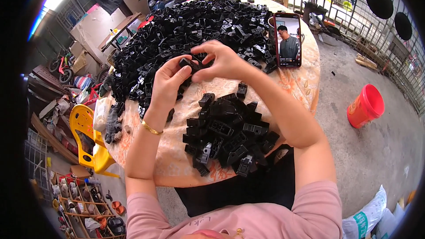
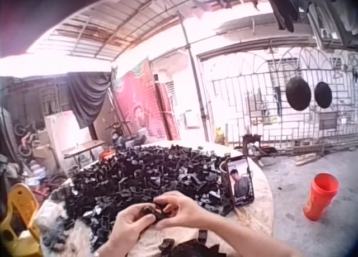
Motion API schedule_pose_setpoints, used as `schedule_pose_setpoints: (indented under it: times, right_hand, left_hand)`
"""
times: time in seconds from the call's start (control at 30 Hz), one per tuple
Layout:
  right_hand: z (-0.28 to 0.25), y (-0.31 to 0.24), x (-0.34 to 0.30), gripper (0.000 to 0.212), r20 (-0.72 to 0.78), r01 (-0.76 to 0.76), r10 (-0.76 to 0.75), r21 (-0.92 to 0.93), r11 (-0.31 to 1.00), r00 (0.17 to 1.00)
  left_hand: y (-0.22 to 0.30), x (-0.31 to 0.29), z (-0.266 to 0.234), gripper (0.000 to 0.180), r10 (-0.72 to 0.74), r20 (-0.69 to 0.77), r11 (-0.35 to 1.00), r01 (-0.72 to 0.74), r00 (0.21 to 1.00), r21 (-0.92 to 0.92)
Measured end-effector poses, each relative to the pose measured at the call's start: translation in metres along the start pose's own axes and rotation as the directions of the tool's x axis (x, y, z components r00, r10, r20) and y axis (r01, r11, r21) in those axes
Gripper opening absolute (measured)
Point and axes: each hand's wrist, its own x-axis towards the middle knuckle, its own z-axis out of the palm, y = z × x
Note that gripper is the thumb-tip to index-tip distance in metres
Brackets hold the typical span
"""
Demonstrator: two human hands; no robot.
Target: The person assembles black plastic components by picking pieces from a pile, fitting them together by hand, and placing the assembled parts onto the table.
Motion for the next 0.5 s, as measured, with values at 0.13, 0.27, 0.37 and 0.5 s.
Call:
schedule_pose_setpoints:
  times: [0.13,0.27,0.37,0.5]
  right_hand:
    - [-0.031,0.035,0.007,0.035,0.014,-0.163,0.163,0.069,0.984,0.987]
    - [-0.010,0.056,-0.001,0.027,-0.059,0.061,-0.122,-0.610,0.790,0.991]
    - [0.011,0.053,-0.006,0.026,0.008,0.032,-0.036,-0.697,0.717,0.999]
    - [0.018,0.048,-0.006,0.021,0.039,0.069,-0.061,-0.769,0.635,0.997]
  left_hand:
    - [0.021,-0.015,0.011,0.026,-0.108,0.408,0.854,-0.126,0.907,0.505]
    - [0.017,-0.023,0.024,0.030,-0.230,0.644,0.729,-0.309,0.729,0.610]
    - [-0.001,-0.005,0.006,0.019,0.010,0.439,0.708,-0.316,0.899,0.632]
    - [-0.031,0.013,-0.028,0.017,0.302,0.314,0.189,-0.380,0.900,0.906]
